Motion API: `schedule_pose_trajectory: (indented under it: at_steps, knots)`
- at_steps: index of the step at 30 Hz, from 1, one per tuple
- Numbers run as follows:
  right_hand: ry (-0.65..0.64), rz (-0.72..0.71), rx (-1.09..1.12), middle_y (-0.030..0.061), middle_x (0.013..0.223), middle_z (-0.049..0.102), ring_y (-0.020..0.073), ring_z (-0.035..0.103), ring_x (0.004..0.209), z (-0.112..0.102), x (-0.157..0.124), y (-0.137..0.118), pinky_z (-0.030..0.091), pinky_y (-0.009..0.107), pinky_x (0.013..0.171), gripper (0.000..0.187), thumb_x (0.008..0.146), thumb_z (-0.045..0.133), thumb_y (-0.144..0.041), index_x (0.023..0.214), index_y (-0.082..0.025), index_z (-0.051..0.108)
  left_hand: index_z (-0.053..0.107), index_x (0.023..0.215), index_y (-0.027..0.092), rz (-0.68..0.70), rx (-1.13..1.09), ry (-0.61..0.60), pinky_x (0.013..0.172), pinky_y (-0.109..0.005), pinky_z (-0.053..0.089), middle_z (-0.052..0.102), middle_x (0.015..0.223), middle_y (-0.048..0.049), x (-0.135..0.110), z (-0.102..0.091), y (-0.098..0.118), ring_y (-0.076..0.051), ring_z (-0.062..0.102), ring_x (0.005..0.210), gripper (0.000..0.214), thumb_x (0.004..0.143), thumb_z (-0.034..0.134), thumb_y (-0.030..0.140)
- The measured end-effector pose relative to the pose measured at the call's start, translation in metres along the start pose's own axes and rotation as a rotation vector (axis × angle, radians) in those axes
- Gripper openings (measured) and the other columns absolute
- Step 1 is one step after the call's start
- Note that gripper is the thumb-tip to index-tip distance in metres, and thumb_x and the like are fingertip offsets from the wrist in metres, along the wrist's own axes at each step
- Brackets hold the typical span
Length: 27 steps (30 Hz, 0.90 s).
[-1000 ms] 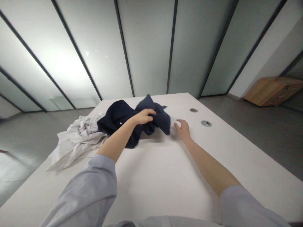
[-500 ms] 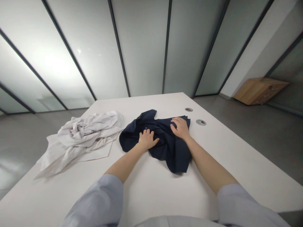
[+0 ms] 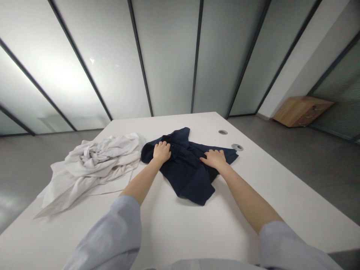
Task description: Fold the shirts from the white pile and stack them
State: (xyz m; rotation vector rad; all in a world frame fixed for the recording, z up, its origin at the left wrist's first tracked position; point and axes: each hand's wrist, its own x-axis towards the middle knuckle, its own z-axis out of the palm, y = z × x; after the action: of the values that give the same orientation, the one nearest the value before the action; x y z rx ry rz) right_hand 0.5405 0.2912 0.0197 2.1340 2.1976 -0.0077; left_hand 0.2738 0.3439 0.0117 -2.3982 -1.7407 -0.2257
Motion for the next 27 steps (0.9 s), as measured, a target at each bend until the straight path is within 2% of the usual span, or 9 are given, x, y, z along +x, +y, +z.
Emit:
schedule_pose_trajectory:
  at_steps: [3, 6, 8, 11, 13, 16, 21, 24, 27]
  knots:
    - [-0.035, -0.202, 0.104, 0.0098, 0.103, 0.072, 0.0267, 0.065, 0.097, -0.017, -0.003, 0.001, 0.043, 0.037, 0.086, 0.041, 0.092, 0.041, -0.048, 0.096, -0.024, 0.074, 0.059, 0.116, 0.016, -0.106, -0.021, -0.122, 0.090, -0.044, 0.044, 0.062, 0.117, -0.0165, -0.006, -0.009, 0.019, -0.032, 0.054, 0.112, 0.052, 0.088, 0.040, 0.056]
    - [0.080, -0.321, 0.182, 0.0059, 0.109, 0.072, 0.0245, 0.065, 0.100, -0.021, -0.001, 0.002, 0.044, 0.033, 0.089, 0.034, 0.092, 0.044, -0.042, 0.106, -0.026, 0.072, 0.055, 0.123, 0.014, -0.178, -0.055, -0.287, 0.090, -0.047, 0.044, 0.058, 0.124, -0.0200, -0.012, -0.005, 0.039, -0.036, 0.051, 0.116, 0.069, 0.085, 0.033, 0.067]
    - [0.148, -0.376, 0.213, 0.0058, 0.121, 0.067, 0.0250, 0.060, 0.110, -0.012, 0.003, 0.002, 0.042, 0.035, 0.096, 0.036, 0.090, 0.049, -0.039, 0.117, -0.025, 0.067, 0.049, 0.132, 0.014, -0.180, -0.040, -0.320, 0.097, -0.053, 0.038, 0.048, 0.138, -0.0220, -0.014, 0.004, 0.047, -0.039, 0.043, 0.126, 0.074, 0.085, 0.029, 0.069]
    - [0.112, -0.452, 0.255, 0.0063, 0.134, 0.058, 0.0245, 0.051, 0.124, 0.012, 0.010, 0.001, 0.037, 0.037, 0.105, 0.044, 0.088, 0.052, -0.040, 0.128, -0.024, 0.060, 0.038, 0.142, 0.015, -0.100, -0.030, -0.276, 0.105, -0.060, 0.025, 0.031, 0.151, -0.0225, -0.012, 0.022, 0.047, -0.041, 0.028, 0.137, 0.079, 0.085, 0.028, 0.069]
    - [0.065, -0.406, 0.249, 0.0081, 0.142, 0.050, 0.0258, 0.042, 0.132, 0.028, 0.013, 0.000, 0.033, 0.039, 0.109, 0.050, 0.089, 0.049, -0.043, 0.134, -0.023, 0.055, 0.036, 0.144, 0.016, -0.004, -0.063, -0.218, 0.109, -0.057, 0.021, 0.029, 0.153, -0.0200, -0.007, 0.032, 0.038, -0.038, 0.025, 0.140, 0.078, 0.086, 0.028, 0.068]
    - [0.028, -0.168, 0.230, 0.0107, 0.153, 0.033, 0.0318, 0.029, 0.140, 0.042, 0.017, -0.002, 0.026, 0.049, 0.111, 0.059, 0.091, 0.042, -0.053, 0.143, -0.024, 0.045, 0.041, 0.141, 0.020, 0.102, -0.119, -0.156, 0.112, -0.050, 0.021, 0.033, 0.152, -0.0142, 0.005, 0.037, 0.016, -0.032, 0.028, 0.139, 0.074, 0.086, 0.033, 0.068]
    - [-0.026, 0.188, 0.240, 0.0193, 0.156, 0.021, 0.0435, 0.019, 0.140, 0.043, 0.017, -0.005, 0.017, 0.064, 0.107, 0.077, 0.090, 0.028, -0.066, 0.149, -0.018, 0.032, 0.053, 0.127, 0.018, -0.107, -0.050, 0.021, 0.105, -0.046, 0.031, 0.049, 0.136, -0.0160, 0.017, 0.022, -0.015, -0.033, 0.041, 0.127, 0.054, 0.088, 0.041, 0.055]
    - [-0.025, 0.267, 0.220, 0.0250, 0.155, 0.020, 0.0482, 0.020, 0.138, 0.041, 0.014, -0.008, 0.018, 0.070, 0.102, 0.083, 0.088, 0.025, -0.069, 0.149, -0.013, 0.030, 0.057, 0.118, 0.017, -0.137, -0.003, 0.039, 0.099, -0.045, 0.037, 0.056, 0.123, -0.0160, 0.009, 0.010, -0.015, -0.032, 0.048, 0.119, 0.042, 0.091, 0.040, 0.044]
    - [-0.001, 0.187, 0.143, 0.0251, 0.146, 0.038, 0.0452, 0.034, 0.132, 0.032, 0.010, -0.005, 0.018, 0.068, 0.102, 0.075, 0.089, 0.033, -0.064, 0.141, -0.012, 0.045, 0.058, 0.115, 0.017, -0.141, -0.036, -0.094, 0.092, -0.043, 0.043, 0.060, 0.117, -0.0151, -0.011, 0.003, -0.003, -0.031, 0.053, 0.113, 0.047, 0.089, 0.040, 0.051]
